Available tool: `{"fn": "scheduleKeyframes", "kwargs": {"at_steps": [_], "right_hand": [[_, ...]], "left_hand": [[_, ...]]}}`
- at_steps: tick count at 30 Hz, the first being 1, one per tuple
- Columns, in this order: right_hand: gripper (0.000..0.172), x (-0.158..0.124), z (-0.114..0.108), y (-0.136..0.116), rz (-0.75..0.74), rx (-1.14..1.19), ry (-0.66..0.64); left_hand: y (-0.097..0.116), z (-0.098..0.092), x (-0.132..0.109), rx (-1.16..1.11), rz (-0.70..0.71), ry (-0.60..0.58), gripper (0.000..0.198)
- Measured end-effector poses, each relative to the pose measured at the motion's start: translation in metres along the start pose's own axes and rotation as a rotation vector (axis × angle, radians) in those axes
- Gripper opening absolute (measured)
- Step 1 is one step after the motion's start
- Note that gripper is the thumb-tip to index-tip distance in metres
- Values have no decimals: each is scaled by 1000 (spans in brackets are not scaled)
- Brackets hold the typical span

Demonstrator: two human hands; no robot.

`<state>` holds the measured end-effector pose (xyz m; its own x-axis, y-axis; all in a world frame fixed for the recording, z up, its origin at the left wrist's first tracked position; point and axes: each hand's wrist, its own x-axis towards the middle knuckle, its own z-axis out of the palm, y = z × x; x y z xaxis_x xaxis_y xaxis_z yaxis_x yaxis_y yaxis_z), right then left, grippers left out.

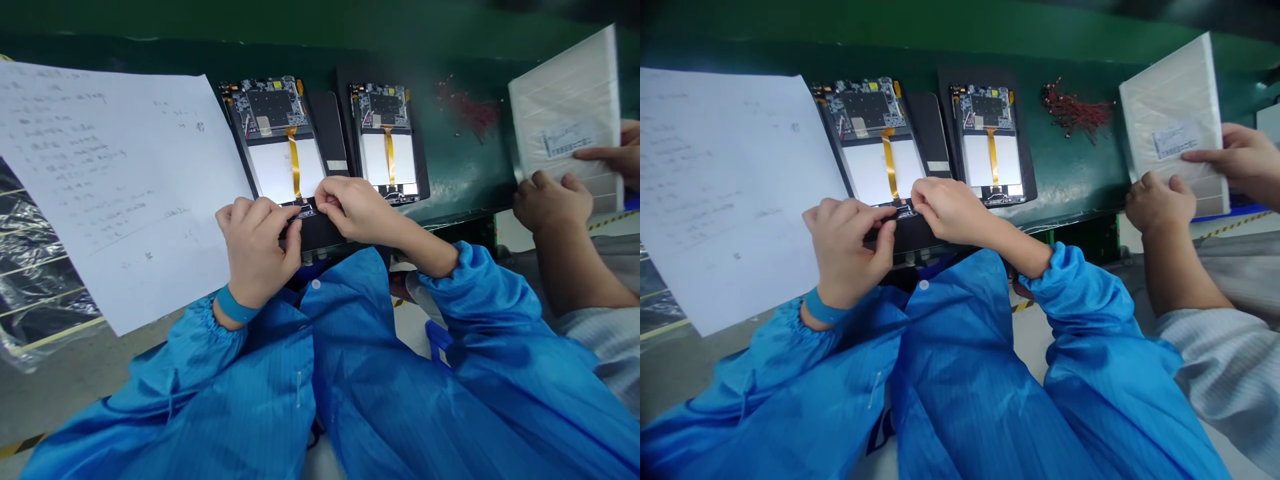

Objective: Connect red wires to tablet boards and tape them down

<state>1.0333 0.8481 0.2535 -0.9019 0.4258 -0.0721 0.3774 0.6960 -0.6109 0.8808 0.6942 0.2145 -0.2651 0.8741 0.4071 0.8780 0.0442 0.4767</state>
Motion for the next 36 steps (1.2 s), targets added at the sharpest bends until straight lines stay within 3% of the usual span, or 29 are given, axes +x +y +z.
{"fn": "scheduleKeyframes", "kwargs": {"at_steps": [5,16,23,36], "right_hand": [[12,2,-4,-2,-5,-59,-62],[12,4,-3,-4,9,-118,-71],[15,3,1,-5,10,-175,-61],[17,-11,-4,-3,22,-242,0]], "left_hand": [[-1,3,-2,-22,17,-23,23],[-1,12,-2,52,156,-73,36],[1,14,-1,136,244,-43,31],[14,11,8,334,368,-110,30]]}}
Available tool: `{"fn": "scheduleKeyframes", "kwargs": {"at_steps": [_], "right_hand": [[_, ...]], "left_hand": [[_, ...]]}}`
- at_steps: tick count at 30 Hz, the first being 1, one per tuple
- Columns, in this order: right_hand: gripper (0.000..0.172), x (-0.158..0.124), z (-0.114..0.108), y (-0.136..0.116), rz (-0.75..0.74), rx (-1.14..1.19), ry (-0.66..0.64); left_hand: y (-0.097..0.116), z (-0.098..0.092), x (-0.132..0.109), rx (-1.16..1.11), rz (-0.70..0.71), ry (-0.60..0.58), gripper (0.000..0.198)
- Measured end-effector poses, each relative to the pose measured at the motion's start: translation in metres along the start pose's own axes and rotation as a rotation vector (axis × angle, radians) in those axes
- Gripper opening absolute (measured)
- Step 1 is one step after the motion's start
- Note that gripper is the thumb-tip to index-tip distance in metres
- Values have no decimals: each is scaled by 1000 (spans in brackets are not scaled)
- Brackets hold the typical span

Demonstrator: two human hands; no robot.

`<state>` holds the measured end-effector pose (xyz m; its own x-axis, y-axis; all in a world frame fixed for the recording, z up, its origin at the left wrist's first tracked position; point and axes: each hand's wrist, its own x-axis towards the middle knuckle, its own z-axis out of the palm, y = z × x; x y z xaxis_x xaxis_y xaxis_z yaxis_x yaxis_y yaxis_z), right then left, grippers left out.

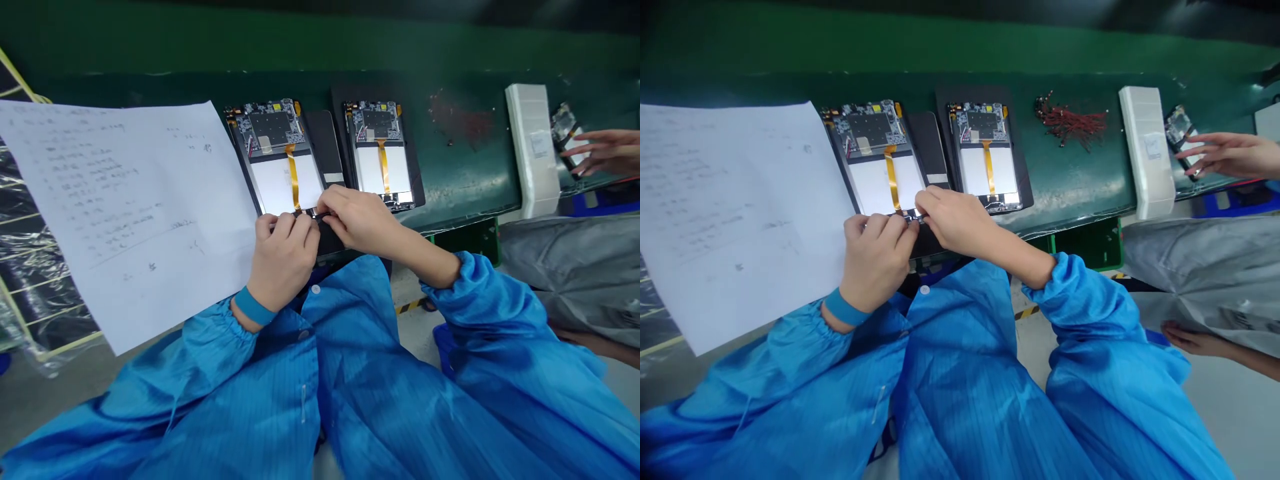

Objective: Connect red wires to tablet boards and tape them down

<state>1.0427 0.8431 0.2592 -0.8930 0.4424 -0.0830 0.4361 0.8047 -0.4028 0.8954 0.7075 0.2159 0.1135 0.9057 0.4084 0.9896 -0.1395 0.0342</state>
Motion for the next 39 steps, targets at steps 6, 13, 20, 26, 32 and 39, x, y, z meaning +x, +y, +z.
{"fn": "scheduleKeyframes", "kwargs": {"at_steps": [6,13,20,26,32,39], "right_hand": [[19,-2,-9,7,-6,-37,-4],[24,1,-19,6,8,-129,-108],[14,22,-56,31,33,-188,-172],[18,85,-59,49,-125,-248,-102],[19,122,-67,29,-171,-308,360],[18,-2,-48,31,129,-94,524]], "left_hand": [[1,-6,-13,-74,-68,94,30],[4,-4,-8,-85,-107,-3,34],[2,-3,-5,3,-48,34,34],[2,-3,0,8,-34,-9,37],[7,-13,-4,-37,-50,-145,40],[-23,-51,-29,-152,-301,-109,67]]}}
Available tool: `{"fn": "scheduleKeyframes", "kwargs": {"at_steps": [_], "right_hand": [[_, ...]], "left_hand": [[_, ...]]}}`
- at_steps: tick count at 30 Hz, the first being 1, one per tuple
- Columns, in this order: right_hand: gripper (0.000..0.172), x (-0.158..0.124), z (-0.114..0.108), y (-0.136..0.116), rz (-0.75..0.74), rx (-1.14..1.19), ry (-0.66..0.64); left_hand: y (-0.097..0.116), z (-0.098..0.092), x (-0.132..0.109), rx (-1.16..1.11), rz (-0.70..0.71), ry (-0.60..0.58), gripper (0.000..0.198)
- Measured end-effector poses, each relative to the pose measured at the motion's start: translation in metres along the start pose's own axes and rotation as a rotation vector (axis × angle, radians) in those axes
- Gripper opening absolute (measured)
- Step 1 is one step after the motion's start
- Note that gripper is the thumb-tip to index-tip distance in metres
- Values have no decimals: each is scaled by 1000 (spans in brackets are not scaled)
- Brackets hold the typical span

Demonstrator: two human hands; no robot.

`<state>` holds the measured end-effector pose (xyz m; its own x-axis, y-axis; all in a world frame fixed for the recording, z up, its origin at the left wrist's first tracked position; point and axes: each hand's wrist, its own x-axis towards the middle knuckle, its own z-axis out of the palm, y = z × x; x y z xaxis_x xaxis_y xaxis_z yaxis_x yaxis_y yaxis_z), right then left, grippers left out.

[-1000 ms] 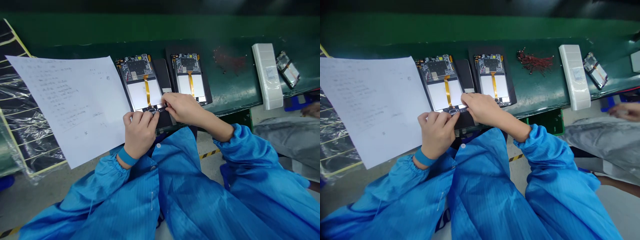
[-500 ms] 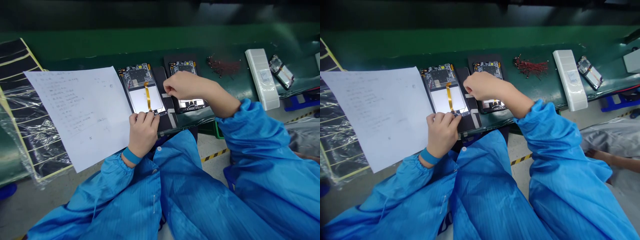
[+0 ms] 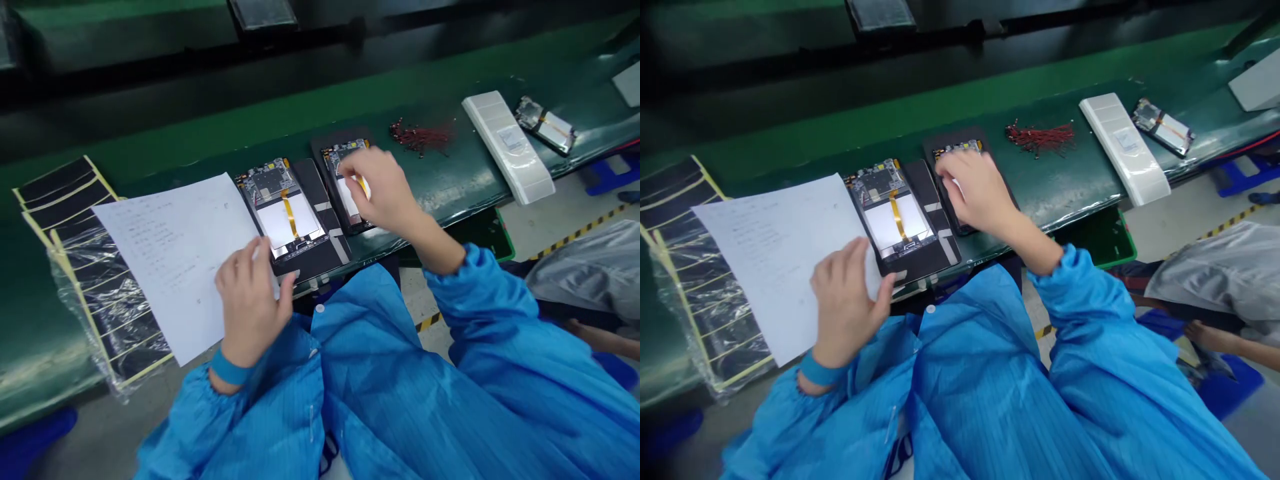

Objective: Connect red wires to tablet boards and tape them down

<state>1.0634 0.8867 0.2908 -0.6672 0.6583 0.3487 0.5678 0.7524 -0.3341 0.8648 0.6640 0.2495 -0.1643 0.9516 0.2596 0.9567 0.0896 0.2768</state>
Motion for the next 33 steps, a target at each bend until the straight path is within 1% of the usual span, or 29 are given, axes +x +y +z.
{"fn": "scheduleKeyframes", "kwargs": {"at_steps": [2,4,5,6,7,8,9,11,14,18,20,22,23,24,25,26,27,29,30,31,32,33], "right_hand": [[16,-49,3,0,149,87,-104],[17,-90,12,-8,239,177,-257],[22,-105,18,-15,262,204,-313],[31,-117,25,-22,274,216,-347],[40,-125,31,-29,284,218,-357],[46,-130,37,-34,296,212,-348],[47,-132,41,-38,314,203,-329],[38,-132,47,-39,358,195,-282],[28,-130,49,-24,406,188,-222],[26,-135,45,8,440,186,-154],[27,-138,41,20,449,171,-111],[31,-138,36,22,433,140,-38],[33,-137,33,19,411,138,8],[33,-134,32,12,382,161,53],[31,-130,31,2,351,219,79],[27,-126,31,-11,313,316,73],[24,-120,33,-27,267,443,27],[24,-107,42,-61,161,711,-156],[28,-100,49,-77,119,812,-263],[35,-91,58,-92,100,884,-363],[45,-81,69,-103,114,929,-443],[53,-70,80,-112,161,957,-500]], "left_hand": [[-13,-1,6,-13,-81,-69,86],[-22,3,16,-30,-134,-171,95],[-24,6,21,-37,-156,-208,97],[-25,8,26,-46,-181,-230,97],[-25,10,30,-58,-212,-237,98],[-24,11,34,-73,-247,-235,99],[-23,11,36,-92,-281,-234,100],[-18,10,41,-130,-332,-240,104],[-8,17,49,-176,-344,-228,107],[15,43,61,-258,-285,-177,103],[28,53,63,-288,-238,-163,102],[34,49,59,-276,-155,-128,95],[32,42,55,-247,-106,-96,88],[25,32,48,-204,-65,-57,81],[13,18,39,-147,-49,-11,73],[-4,2,29,-78,-65,36,66],[-26,-15,18,-7,-119,83,60],[-77,-51,-5,136,-316,160,54],[-104,-68,-15,199,-435,177,53],[-129,-82,-25,235,-562,155,55],[-151,-93,-34,217,-693,111,55],[-170,-100,-41,149,-817,57,57]]}}
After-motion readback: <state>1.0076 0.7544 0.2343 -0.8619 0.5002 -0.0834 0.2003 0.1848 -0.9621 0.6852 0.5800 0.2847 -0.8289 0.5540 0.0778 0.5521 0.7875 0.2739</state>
